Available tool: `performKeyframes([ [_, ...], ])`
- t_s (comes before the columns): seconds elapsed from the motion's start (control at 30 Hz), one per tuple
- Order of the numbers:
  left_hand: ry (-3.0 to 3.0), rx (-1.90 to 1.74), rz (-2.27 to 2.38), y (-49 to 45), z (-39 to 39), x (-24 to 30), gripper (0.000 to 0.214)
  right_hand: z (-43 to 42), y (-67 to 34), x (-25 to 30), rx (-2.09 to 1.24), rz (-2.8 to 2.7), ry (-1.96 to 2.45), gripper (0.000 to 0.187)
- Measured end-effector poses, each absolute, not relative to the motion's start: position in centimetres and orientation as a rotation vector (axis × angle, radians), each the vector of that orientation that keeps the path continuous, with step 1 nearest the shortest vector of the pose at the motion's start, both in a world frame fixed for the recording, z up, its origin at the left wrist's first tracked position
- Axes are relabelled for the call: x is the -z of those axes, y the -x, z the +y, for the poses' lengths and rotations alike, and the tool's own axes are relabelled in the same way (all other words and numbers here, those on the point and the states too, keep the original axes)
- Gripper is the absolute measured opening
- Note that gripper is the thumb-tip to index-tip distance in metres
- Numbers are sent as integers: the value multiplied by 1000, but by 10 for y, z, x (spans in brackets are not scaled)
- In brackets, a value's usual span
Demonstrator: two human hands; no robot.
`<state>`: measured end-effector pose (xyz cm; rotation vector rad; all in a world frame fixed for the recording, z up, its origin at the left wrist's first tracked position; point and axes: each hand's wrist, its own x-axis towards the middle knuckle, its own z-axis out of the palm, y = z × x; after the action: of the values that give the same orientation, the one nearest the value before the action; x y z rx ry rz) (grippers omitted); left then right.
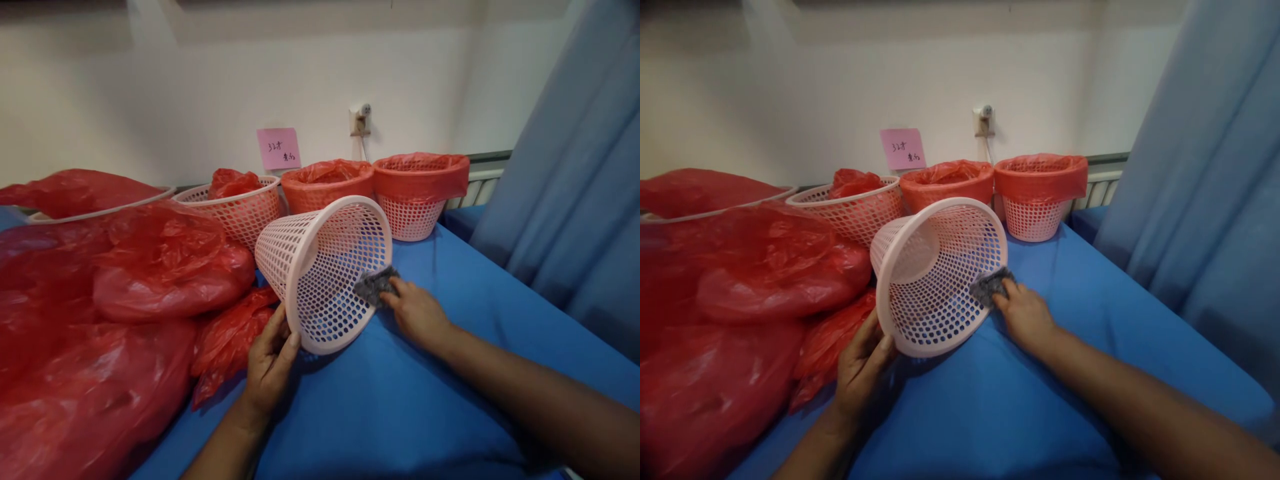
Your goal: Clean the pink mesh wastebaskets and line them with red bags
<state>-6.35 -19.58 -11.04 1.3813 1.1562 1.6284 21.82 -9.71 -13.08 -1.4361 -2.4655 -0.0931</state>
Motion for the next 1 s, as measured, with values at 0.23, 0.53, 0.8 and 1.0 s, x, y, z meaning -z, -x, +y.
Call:
performKeyframes([
  [0.23, -1412, -1623, 1164, 67, -194, 113, 59, -67, -216, 103, 196, -2300, 1588, 45],
  [0.53, -1469, -1635, 1161, 68, -194, 117, 52, -160, -145, 69, -960, -2016, 704, 44],
  [0.8, -1540, -1630, 1167, 65, -195, 112, 51, -25, -190, 24, -363, -1495, 944, 36],
  [1.0, -1521, -1605, 1161, 66, -194, 109, 53, -59, -211, 127, -492, -1749, 1375, 36],
])
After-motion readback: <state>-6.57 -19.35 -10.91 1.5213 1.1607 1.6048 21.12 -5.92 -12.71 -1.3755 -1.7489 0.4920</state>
